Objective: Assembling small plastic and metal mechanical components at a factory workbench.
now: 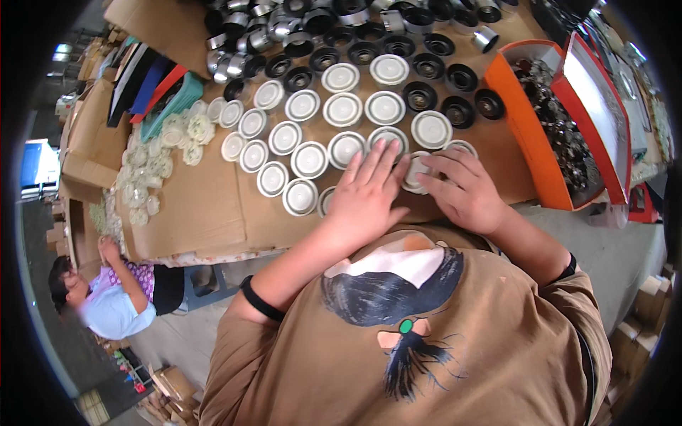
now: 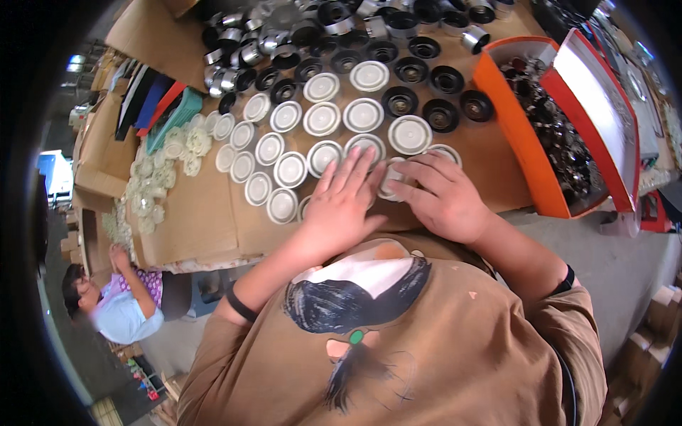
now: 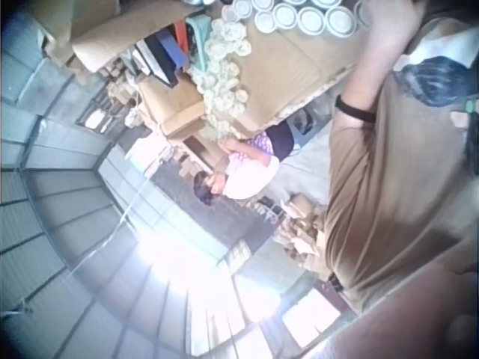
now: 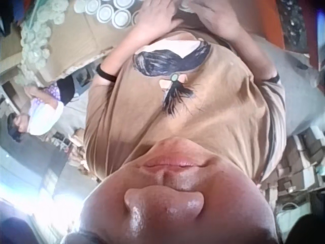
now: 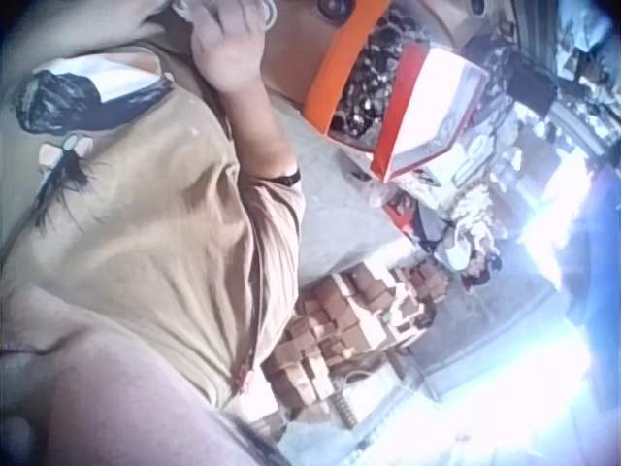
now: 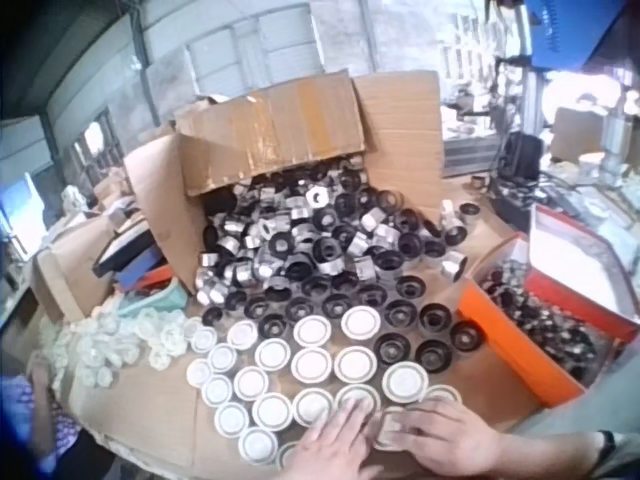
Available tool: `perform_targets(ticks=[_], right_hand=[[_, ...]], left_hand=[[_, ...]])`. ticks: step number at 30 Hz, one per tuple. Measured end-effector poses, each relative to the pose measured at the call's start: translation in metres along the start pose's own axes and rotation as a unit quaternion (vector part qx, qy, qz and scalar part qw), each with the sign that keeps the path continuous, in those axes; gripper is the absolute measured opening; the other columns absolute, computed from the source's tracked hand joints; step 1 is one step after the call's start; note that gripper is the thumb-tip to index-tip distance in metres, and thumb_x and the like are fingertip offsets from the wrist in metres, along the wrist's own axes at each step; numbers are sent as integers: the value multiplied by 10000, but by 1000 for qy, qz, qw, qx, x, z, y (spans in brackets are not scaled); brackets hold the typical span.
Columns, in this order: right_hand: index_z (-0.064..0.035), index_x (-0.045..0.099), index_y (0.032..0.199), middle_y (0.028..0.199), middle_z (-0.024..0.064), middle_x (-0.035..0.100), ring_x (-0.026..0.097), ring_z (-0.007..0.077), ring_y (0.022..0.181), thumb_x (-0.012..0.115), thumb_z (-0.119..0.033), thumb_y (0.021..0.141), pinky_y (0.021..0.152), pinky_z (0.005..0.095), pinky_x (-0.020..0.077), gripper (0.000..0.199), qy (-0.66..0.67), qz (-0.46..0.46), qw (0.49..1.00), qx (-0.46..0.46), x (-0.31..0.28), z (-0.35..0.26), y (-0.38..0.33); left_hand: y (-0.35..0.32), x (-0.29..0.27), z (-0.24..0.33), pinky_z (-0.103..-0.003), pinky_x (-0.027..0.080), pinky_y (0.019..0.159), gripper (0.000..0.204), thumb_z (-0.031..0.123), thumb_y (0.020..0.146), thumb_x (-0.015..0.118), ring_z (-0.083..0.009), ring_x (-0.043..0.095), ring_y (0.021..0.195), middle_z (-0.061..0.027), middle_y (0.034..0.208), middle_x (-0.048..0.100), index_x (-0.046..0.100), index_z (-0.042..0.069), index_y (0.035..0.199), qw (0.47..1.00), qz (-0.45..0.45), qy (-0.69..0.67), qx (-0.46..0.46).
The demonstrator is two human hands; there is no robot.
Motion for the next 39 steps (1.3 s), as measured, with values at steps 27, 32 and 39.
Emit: perform_targets(ticks=[27, 32, 39], right_hand=[[-107, 715, 975, 1205, 76, 698, 629, 328, 1172, 792, -91, 754, 1029, 504, 507, 234, -24, -9, 999, 25, 14, 2, -14], [-108, 659, 1235, 1421, 127, 585, 574, 355, 1308, 770, -119, 736, 1053, 499, 488, 511, 4, -18, 998, 53, -1, -4, 18], [-108, 662, 1251, 1430, 96, 589, 572, 308, 1318, 720, -111, 759, 1056, 447, 494, 495, -27, -76, 996, 24, 30, -2, 8]], left_hand=[[-137, -58, -416, -499, 362, 1181, 896, 607, 819, 730, -427, 444, 1414, -271, 1477, 521, 538, -9, 1440, 847, 183, 63, -495], [-158, -47, -422, -500, 457, 1078, 746, 522, 868, 716, -409, 527, 1317, -224, 1422, 567, 544, 79, 1444, 862, 205, 202, -418], [-117, -51, -398, -502, 470, 1063, 833, 545, 863, 712, -405, 510, 1347, -213, 1513, 463, 407, 198, 1557, 851, 170, 108, -486]])
Point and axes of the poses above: each hand's wrist, its own y-axis towards the middle knuckle, its own x-axis out of the palm, z = x × y, the point moved 10 cm from there along y, towards the middle knuckle
